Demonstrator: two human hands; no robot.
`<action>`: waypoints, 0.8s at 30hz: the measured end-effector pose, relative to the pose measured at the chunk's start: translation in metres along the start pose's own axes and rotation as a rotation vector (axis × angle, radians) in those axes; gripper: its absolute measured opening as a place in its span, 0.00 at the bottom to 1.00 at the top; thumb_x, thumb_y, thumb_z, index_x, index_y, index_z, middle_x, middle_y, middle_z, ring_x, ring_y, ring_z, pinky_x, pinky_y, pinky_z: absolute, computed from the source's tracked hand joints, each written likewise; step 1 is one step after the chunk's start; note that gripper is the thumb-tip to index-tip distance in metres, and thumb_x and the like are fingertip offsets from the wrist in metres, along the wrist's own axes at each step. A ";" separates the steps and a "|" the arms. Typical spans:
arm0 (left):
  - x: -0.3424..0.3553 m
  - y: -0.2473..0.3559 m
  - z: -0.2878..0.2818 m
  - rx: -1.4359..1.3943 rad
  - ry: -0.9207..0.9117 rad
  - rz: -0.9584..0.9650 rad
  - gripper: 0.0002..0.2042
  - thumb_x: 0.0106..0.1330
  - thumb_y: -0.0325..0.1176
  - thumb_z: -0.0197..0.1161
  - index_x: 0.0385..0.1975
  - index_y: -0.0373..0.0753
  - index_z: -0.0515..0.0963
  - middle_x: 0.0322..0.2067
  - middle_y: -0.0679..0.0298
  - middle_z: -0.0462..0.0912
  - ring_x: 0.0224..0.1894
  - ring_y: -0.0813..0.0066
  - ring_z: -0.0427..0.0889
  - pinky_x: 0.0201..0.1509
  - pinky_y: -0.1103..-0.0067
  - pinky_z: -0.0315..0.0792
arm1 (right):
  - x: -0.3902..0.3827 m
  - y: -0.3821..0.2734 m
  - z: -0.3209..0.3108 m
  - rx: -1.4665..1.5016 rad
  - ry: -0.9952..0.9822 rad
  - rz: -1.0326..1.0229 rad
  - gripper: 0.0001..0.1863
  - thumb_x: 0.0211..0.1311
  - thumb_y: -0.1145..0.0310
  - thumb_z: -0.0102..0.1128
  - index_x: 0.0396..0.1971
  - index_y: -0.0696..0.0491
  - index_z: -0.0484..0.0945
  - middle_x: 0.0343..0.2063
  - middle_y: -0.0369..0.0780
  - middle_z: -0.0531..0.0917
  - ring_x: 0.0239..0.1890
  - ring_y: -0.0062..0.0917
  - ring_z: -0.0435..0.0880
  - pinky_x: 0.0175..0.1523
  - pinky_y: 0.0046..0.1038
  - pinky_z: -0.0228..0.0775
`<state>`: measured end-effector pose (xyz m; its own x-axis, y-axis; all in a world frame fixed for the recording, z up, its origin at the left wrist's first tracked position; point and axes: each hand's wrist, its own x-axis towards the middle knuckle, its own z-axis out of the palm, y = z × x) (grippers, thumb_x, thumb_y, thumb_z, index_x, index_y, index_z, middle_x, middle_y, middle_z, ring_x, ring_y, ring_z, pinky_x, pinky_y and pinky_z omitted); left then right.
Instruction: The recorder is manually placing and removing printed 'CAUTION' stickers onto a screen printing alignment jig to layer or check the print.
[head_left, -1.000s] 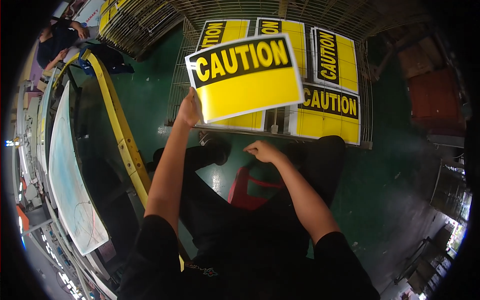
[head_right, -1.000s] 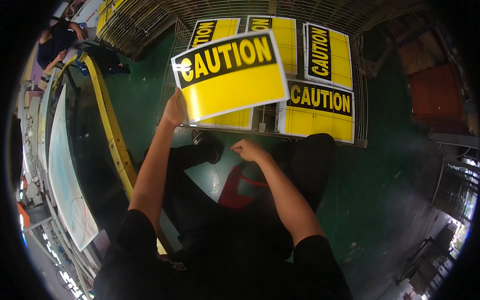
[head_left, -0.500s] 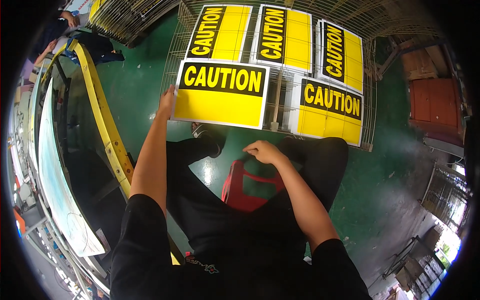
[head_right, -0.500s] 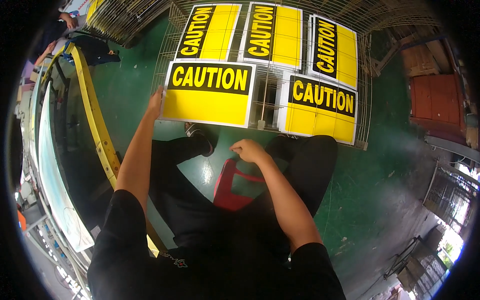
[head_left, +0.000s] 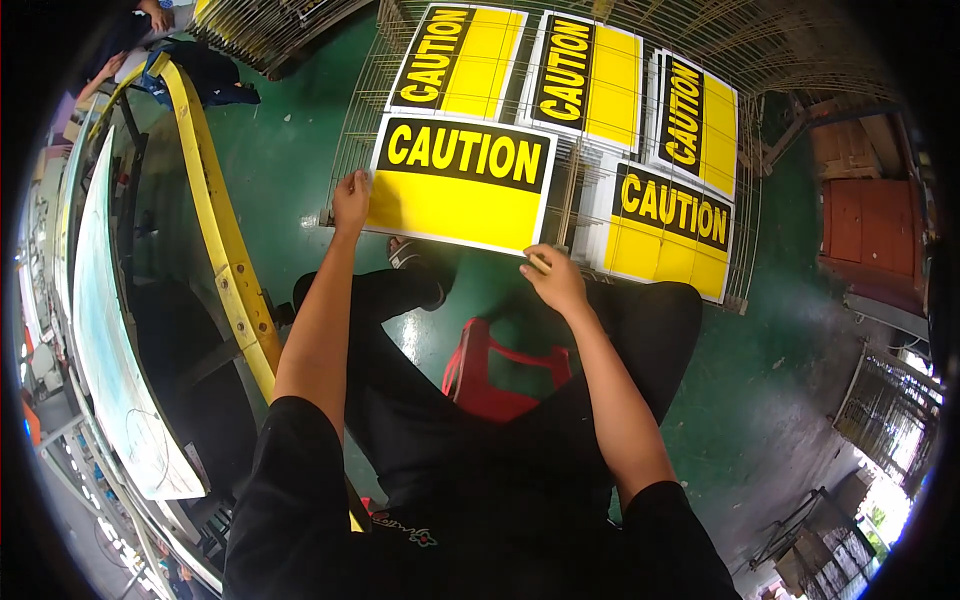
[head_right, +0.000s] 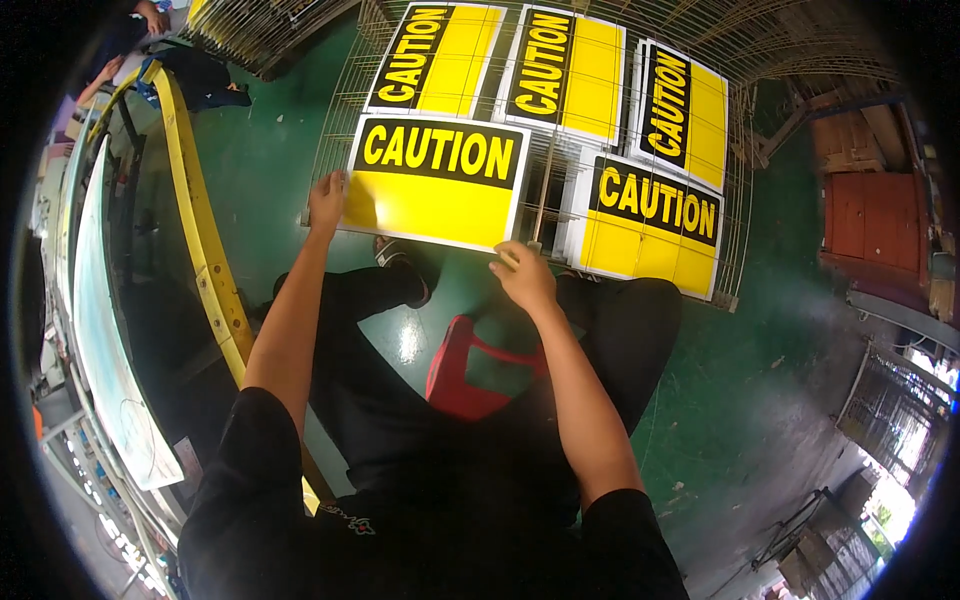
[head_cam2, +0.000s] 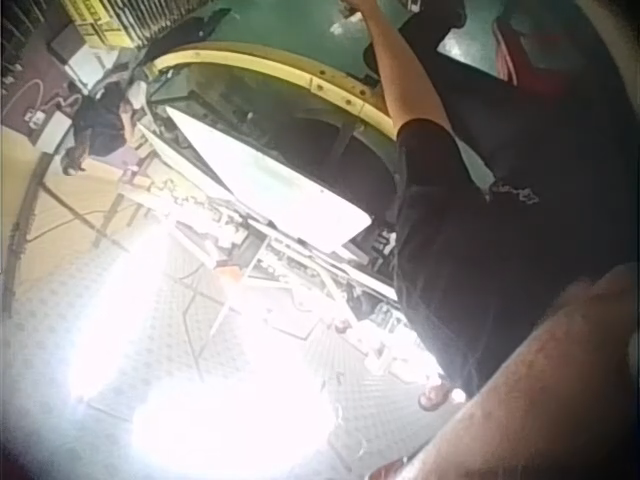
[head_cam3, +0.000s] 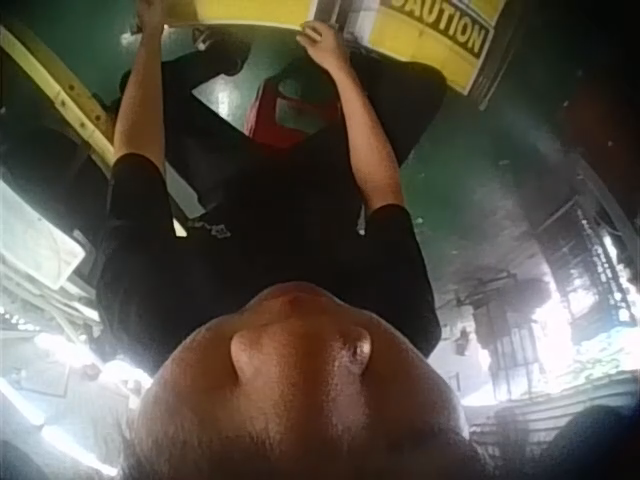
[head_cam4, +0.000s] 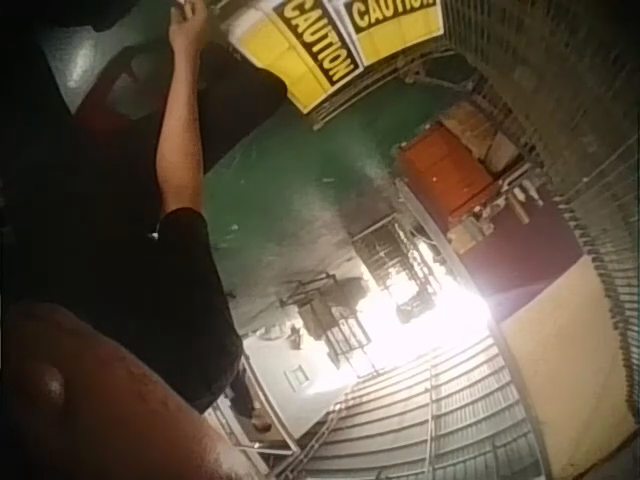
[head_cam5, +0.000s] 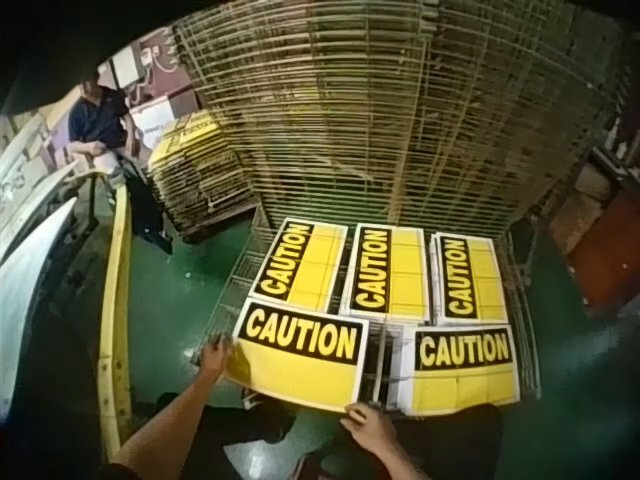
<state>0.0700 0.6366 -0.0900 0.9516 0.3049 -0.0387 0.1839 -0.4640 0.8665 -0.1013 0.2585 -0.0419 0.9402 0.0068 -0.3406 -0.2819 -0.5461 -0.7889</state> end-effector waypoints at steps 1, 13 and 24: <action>-0.008 0.002 0.012 0.019 0.001 -0.004 0.21 0.73 0.45 0.53 0.49 0.31 0.79 0.42 0.52 0.85 0.45 0.63 0.84 0.50 0.74 0.73 | 0.000 0.010 -0.001 -0.037 0.135 -0.008 0.16 0.56 0.61 0.69 0.44 0.47 0.80 0.36 0.43 0.85 0.40 0.39 0.85 0.45 0.35 0.74; -0.058 0.006 0.006 0.059 0.099 0.083 0.20 0.76 0.42 0.49 0.56 0.32 0.75 0.50 0.50 0.81 0.53 0.61 0.81 0.56 0.72 0.73 | 0.013 0.028 0.014 0.283 0.114 0.127 0.27 0.57 0.62 0.67 0.55 0.59 0.75 0.37 0.45 0.84 0.39 0.29 0.84 0.45 0.29 0.73; -0.071 0.020 0.009 0.017 0.145 0.073 0.20 0.75 0.40 0.50 0.56 0.30 0.74 0.50 0.49 0.81 0.54 0.60 0.80 0.56 0.72 0.73 | 0.016 0.022 0.009 0.404 0.070 0.210 0.29 0.60 0.61 0.64 0.59 0.60 0.72 0.49 0.47 0.81 0.49 0.28 0.80 0.52 0.27 0.70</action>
<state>0.0087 0.5985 -0.0745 0.9172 0.3862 0.0978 0.1207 -0.5033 0.8556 -0.0946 0.2544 -0.0695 0.8616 -0.1335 -0.4898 -0.5064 -0.1595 -0.8474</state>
